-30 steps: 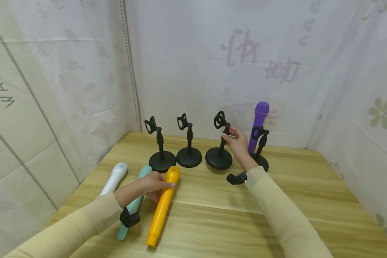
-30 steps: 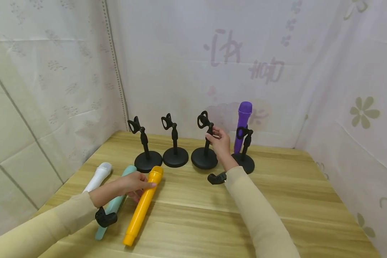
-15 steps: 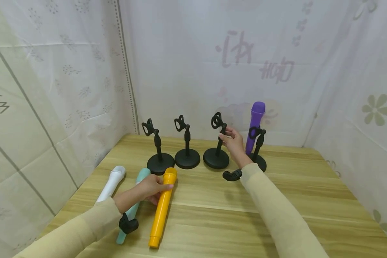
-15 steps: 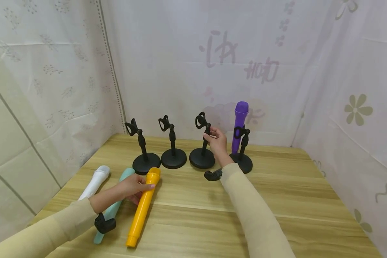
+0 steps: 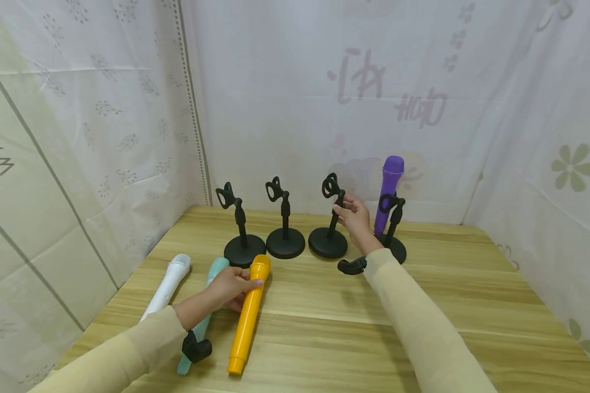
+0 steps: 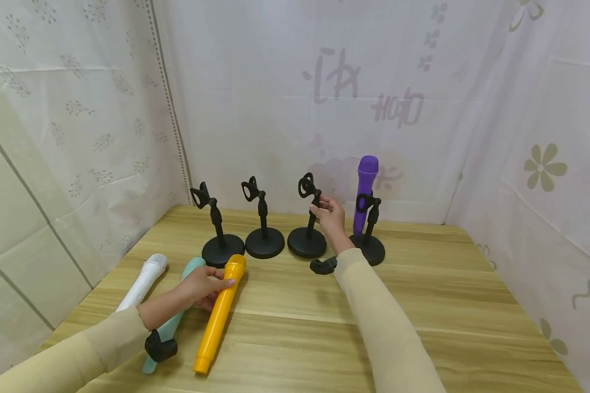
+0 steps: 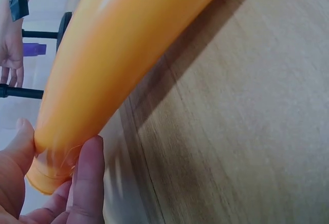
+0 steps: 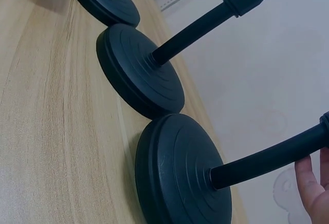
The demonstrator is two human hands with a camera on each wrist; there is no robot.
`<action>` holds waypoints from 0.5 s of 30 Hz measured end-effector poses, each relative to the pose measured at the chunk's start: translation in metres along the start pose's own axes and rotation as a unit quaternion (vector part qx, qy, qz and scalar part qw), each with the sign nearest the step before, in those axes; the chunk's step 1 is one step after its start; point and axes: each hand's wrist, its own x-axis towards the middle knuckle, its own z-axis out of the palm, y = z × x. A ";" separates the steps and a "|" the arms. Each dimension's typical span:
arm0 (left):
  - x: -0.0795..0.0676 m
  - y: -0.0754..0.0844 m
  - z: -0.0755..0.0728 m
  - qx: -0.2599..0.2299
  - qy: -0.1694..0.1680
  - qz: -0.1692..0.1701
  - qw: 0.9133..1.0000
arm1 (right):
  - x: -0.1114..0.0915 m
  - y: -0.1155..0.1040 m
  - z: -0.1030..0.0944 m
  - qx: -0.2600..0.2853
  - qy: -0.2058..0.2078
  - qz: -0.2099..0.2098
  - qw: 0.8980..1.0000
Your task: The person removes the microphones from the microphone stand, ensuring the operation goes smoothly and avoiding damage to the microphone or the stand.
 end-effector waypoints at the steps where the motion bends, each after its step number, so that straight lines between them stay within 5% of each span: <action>1: 0.000 0.000 0.000 0.000 0.003 0.001 1.000 | 0.000 0.001 0.000 0.001 0.001 -0.001 1.000; 15: 0.005 -0.007 0.003 0.028 0.010 -0.005 1.000 | 0.001 0.003 0.005 0.004 0.004 -0.003 1.000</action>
